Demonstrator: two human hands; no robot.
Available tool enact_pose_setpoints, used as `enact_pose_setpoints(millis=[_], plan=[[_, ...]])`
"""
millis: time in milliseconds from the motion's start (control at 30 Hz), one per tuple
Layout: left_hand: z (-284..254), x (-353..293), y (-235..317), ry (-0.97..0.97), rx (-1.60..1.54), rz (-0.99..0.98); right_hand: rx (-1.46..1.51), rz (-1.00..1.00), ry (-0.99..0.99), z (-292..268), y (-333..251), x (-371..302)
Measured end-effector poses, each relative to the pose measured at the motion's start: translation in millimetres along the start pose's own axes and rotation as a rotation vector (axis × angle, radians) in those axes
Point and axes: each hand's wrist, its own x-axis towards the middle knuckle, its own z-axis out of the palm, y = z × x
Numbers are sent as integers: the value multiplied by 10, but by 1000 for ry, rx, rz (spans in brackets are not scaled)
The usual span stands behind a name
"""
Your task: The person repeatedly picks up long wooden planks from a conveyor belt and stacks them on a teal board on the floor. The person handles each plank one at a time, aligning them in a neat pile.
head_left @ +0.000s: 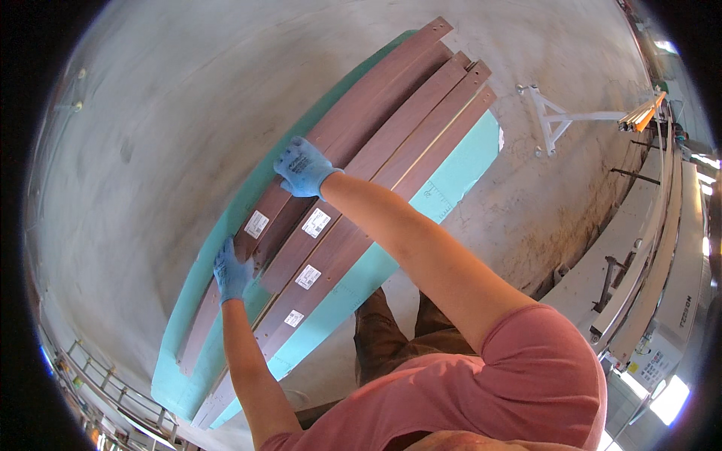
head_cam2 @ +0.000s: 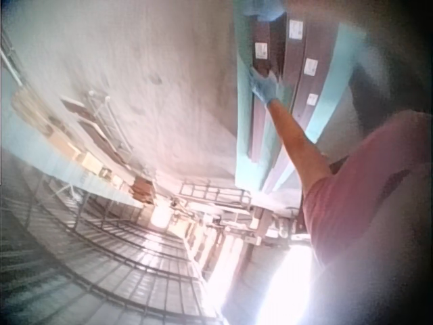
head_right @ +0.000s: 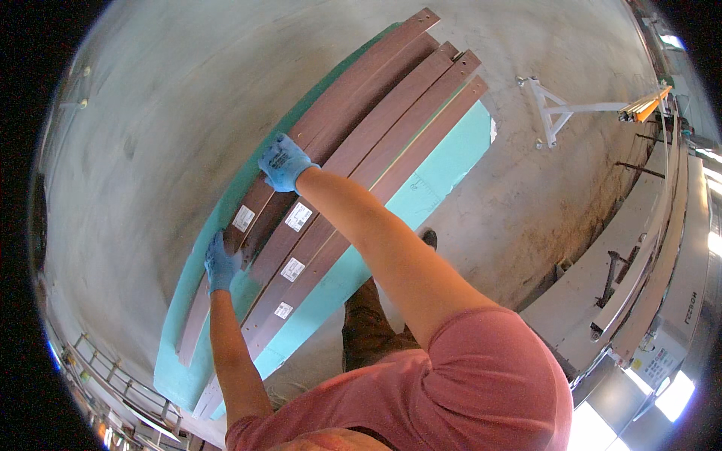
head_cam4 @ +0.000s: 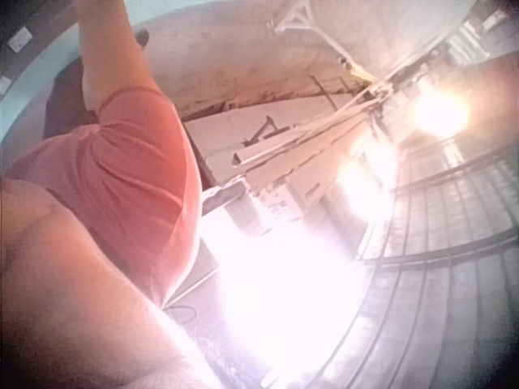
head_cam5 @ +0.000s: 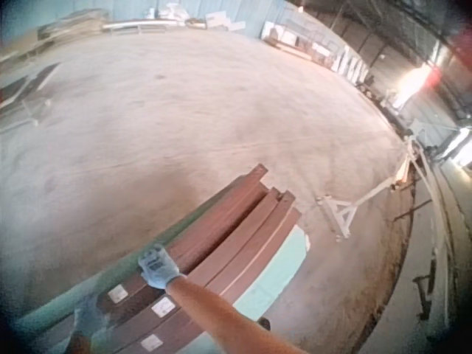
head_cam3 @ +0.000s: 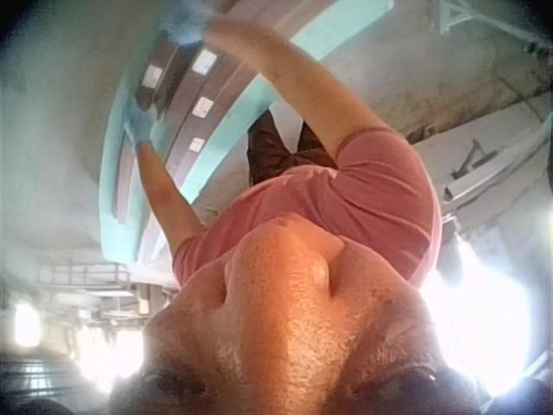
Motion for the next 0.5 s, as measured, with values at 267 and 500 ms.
enact_pose_setpoints(millis=[267,500], plan=[[38,-151,-339,-42,56,-48,10,-79,49,50,-257,5],[65,-226,-587,-124,105,-125,18,54,1,-117,466,-28]])
